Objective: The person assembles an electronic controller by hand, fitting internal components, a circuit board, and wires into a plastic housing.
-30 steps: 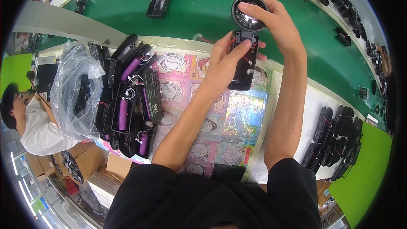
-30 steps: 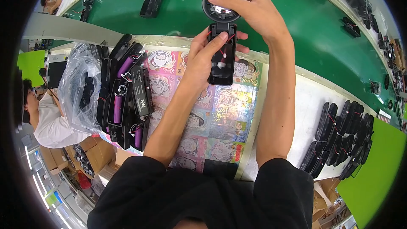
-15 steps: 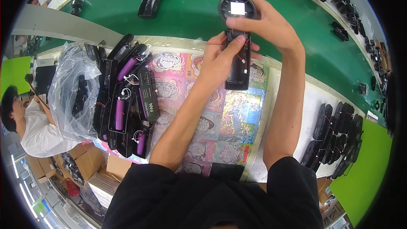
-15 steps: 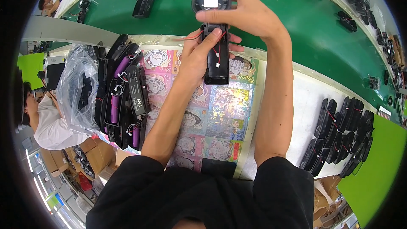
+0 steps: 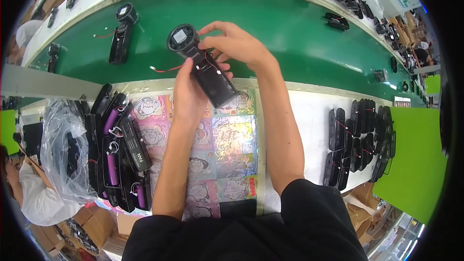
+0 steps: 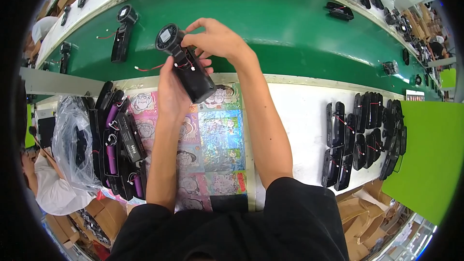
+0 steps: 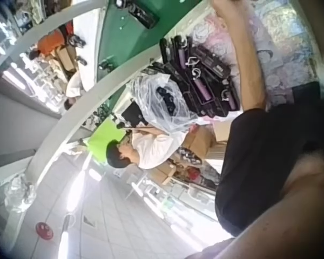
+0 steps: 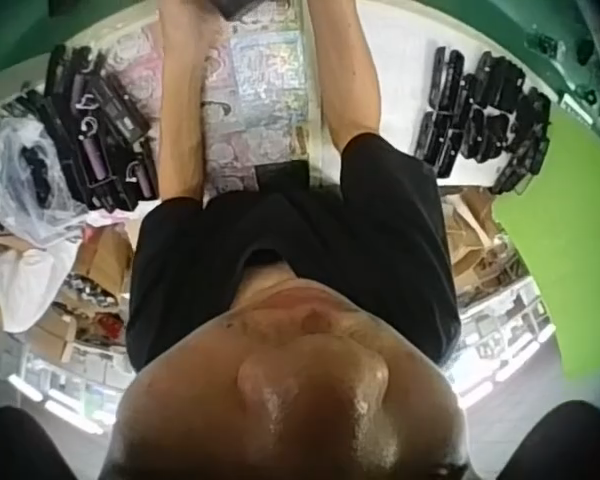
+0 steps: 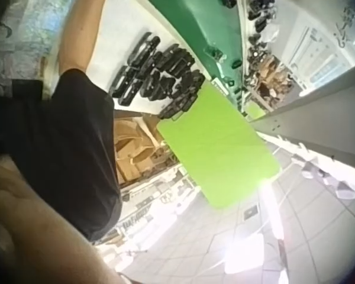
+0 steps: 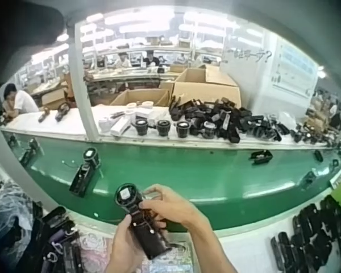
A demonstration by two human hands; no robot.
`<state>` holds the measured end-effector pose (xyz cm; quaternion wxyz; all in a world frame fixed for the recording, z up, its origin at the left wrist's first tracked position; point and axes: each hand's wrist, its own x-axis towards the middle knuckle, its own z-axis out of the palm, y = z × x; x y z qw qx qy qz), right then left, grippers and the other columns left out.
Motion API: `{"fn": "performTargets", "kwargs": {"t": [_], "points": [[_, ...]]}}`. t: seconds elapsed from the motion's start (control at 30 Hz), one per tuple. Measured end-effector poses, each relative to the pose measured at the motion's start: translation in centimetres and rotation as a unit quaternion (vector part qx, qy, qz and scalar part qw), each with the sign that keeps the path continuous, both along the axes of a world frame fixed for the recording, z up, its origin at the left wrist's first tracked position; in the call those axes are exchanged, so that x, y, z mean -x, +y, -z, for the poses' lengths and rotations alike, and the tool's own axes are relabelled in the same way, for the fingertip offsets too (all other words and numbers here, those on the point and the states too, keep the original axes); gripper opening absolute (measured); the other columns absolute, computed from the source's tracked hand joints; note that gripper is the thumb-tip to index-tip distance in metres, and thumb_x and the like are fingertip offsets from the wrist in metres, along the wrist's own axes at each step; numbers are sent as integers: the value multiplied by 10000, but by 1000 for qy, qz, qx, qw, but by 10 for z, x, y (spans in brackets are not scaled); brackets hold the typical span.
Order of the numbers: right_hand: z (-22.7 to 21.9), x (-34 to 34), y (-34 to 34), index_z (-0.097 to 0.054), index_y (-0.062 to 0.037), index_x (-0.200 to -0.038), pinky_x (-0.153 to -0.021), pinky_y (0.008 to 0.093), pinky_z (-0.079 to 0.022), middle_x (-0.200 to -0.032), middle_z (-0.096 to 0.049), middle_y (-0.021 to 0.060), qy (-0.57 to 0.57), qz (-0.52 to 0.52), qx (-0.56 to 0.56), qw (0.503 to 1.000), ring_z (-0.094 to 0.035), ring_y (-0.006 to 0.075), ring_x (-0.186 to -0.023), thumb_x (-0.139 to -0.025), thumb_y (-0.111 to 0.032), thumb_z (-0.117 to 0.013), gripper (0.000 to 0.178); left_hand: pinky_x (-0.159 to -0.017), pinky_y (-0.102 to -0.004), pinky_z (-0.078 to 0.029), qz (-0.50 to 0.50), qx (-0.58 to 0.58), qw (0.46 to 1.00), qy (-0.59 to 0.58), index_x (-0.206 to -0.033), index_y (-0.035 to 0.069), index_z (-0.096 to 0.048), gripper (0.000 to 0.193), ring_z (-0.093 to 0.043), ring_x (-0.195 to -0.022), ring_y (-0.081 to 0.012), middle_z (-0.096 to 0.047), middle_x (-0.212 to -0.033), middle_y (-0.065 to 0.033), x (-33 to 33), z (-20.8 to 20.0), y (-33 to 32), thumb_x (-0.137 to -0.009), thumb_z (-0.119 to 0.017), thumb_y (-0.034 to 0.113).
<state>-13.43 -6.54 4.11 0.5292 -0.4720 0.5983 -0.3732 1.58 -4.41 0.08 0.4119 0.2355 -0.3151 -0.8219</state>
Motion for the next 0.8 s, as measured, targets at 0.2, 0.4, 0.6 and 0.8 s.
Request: {"fn": "performTargets", "kwargs": {"t": [0.2, 0.4, 0.6, 0.8], "points": [[24, 18, -9, -515, 10, -1134, -611, 236, -478, -872, -604, 76, -85, 128, 4, 988, -563, 133, -694, -773, -225, -640, 447, -941, -409, -427, 17, -30, 999, 27, -1291, -73, -279, 615, -520, -1111, -333, -487, -1220, -262, 0, 5, -2, -920, -398, 403], [45, 49, -23, -479, 31, -1165, -606, 247, -459, -880, -640, 101, 71, 312, 95, 942, -573, 136, -720, -782, -222, -647, 489, -914, -427, -430, -28, -14, 999, -29, -1278, -60, -332, 591, -457, -1182, -319, -459, -1251, -258, -3, 3, 3, -918, -414, 402], [62, 69, -23, -528, 7, -1134, -737, 306, -500, -924, -678, 152, 119, 341, 135, 923, -652, 210, -803, -740, -242, -638, 479, -918, -424, -428, -44, -16, 999, -28, -1235, -49, -414, 525, -449, -1191, -307, -466, -1252, -239, -3, 9, 3, -929, -399, 377], [61, 78, -18, -615, 10, -1074, -724, 276, -483, -937, -676, 130, 150, 345, 143, 915, -635, 178, -822, -775, -251, -657, 399, -917, -410, -420, -31, 9, 999, -44, -1203, -40, -465, 501, -461, -1175, -289, -494, -1224, -197, -2, 9, 4, -928, -395, 374]]}}
